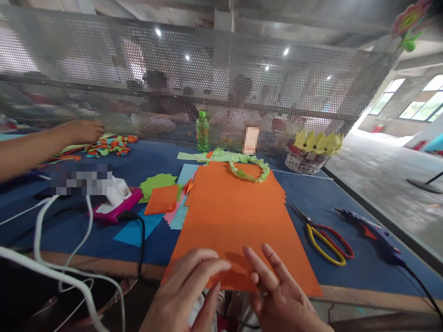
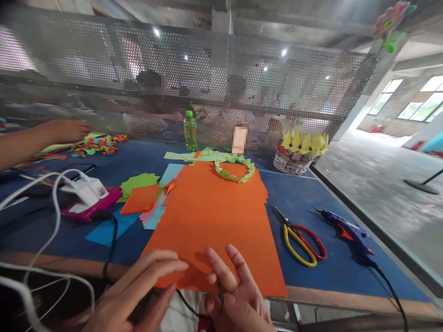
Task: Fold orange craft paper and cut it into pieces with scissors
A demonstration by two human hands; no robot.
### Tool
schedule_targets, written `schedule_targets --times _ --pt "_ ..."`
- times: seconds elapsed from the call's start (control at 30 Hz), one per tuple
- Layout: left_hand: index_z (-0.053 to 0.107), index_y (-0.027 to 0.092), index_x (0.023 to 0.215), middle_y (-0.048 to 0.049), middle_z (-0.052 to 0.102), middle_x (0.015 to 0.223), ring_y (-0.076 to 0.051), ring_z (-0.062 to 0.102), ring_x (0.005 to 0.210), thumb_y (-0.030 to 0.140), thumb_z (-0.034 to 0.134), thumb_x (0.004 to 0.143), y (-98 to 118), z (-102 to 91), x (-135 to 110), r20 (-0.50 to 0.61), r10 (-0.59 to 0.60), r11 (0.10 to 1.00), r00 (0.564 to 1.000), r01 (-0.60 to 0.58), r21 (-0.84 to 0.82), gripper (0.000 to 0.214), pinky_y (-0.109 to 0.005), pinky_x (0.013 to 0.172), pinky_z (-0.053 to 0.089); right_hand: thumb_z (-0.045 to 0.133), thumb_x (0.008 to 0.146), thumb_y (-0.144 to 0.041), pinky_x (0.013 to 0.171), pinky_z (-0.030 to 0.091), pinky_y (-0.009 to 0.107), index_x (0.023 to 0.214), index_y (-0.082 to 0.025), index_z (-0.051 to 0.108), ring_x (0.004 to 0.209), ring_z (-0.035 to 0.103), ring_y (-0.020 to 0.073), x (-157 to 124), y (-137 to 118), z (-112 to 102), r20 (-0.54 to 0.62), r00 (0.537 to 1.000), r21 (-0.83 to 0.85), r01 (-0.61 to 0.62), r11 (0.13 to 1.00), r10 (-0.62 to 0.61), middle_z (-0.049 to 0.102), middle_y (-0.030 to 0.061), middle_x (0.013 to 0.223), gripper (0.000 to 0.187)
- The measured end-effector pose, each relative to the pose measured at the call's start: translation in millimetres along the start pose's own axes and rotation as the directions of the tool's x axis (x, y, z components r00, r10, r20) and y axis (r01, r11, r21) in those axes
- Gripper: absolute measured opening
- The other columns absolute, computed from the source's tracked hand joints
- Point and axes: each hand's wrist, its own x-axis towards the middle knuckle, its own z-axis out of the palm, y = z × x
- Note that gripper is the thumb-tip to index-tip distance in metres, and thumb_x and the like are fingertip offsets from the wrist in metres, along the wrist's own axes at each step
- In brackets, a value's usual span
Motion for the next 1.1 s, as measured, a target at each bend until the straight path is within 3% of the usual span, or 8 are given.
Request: schedule_targets --times 0.13,0.27,0.47,0.67,0.77,0.97,1.1 --pt "0.066 0.02 0.108 -0.0047 0.067 0.095 -0.018 0.062 0.09 0.004 0.063 0.09 2.3 12.8 17.7 -0.172 0.076 0.997 0.982 -0.073 0.019 0.025 -0.031 0.086 0.048 0.073 0.08 -0.04 0.086 0.054 0.041 0.132 -0.034 0.058 0.112 0.066 0.0248 -1.0 1.4 1.7 0.024 1.0 -0.029 -0.005 1.0 0.006 0.062 0.0054 0.142 0.054" --pt "0.069 0.016 0.103 -0.005 0.068 0.09 -0.018 0.06 0.085 0.0 0.063 0.088 3.6 20.5 26.3 -0.219 0.135 0.991 0.966 -0.137 0.006 0.023 -0.034 0.086 0.044 0.078 0.077 -0.037 0.085 0.056 0.04 0.133 -0.033 0.056 0.108 0.068 0.0229 -2.8 2.9 2.9 0.036 0.999 -0.024 -0.001 1.0 0.002 0.063 0.0079 0.141 0.06" --pt "0.071 0.017 0.1 -0.0034 0.07 0.088 -0.018 0.062 0.084 0.001 0.062 0.09 4.3 22.8 27.5 -0.239 0.152 0.988 0.959 -0.146 0.044 0.021 -0.038 0.094 0.042 0.077 0.077 -0.04 0.08 0.057 0.038 0.132 -0.033 0.057 0.103 0.07 0.0231 -1.1 6.2 -0.5 0.042 0.999 -0.004 0.002 1.0 -0.002 0.065 0.0054 0.138 0.059" --pt "0.071 0.013 0.104 -0.0057 0.071 0.091 -0.02 0.061 0.088 0.001 0.057 0.091 1.6 26.9 22.4 -0.21 0.214 0.971 0.954 -0.184 0.153 0.023 -0.042 0.1 0.04 0.09 0.062 -0.048 0.069 0.057 0.034 0.123 -0.033 0.063 0.095 0.07 0.024 5.3 12.0 -9.8 0.058 0.998 0.086 -0.038 0.996 0.033 0.065 0.0088 0.138 0.069" --pt "0.069 0.009 0.108 -0.0088 0.071 0.096 -0.022 0.061 0.092 -0.001 0.054 0.091 0.3 29.5 19.1 -0.171 0.255 0.955 0.952 -0.22 0.201 0.025 -0.045 0.101 0.04 0.091 0.062 -0.043 0.067 0.056 0.032 0.122 -0.035 0.065 0.093 0.07 0.0226 5.1 15.9 -9.3 0.046 0.999 0.117 -0.034 0.992 0.029 0.065 0.0075 0.138 0.066" --pt "0.068 0.006 0.103 -0.01 0.069 0.092 -0.022 0.059 0.09 -0.002 0.057 0.09 1.6 34.4 17.9 -0.2 0.28 0.947 0.939 -0.236 0.219 0.019 -0.046 0.1 0.041 0.092 0.058 -0.035 0.062 0.054 0.027 0.119 -0.036 0.071 0.07 0.069 0.0165 6.5 19.3 -5.8 0.061 0.997 0.207 -0.064 0.976 0.053 0.068 0.0069 0.135 0.064" --pt "0.068 0.01 0.101 -0.0077 0.069 0.09 -0.021 0.059 0.09 -0.003 0.061 0.088 1.5 37.7 19.2 -0.213 0.235 0.963 0.948 -0.198 0.181 0.02 -0.044 0.101 0.04 0.088 0.066 -0.044 0.064 0.057 0.029 0.122 -0.034 0.07 0.076 0.072 0.0186 4.4 19.2 -5.1 0.064 0.998 0.098 -0.001 0.995 -0.005 0.066 0.0079 0.136 0.06"
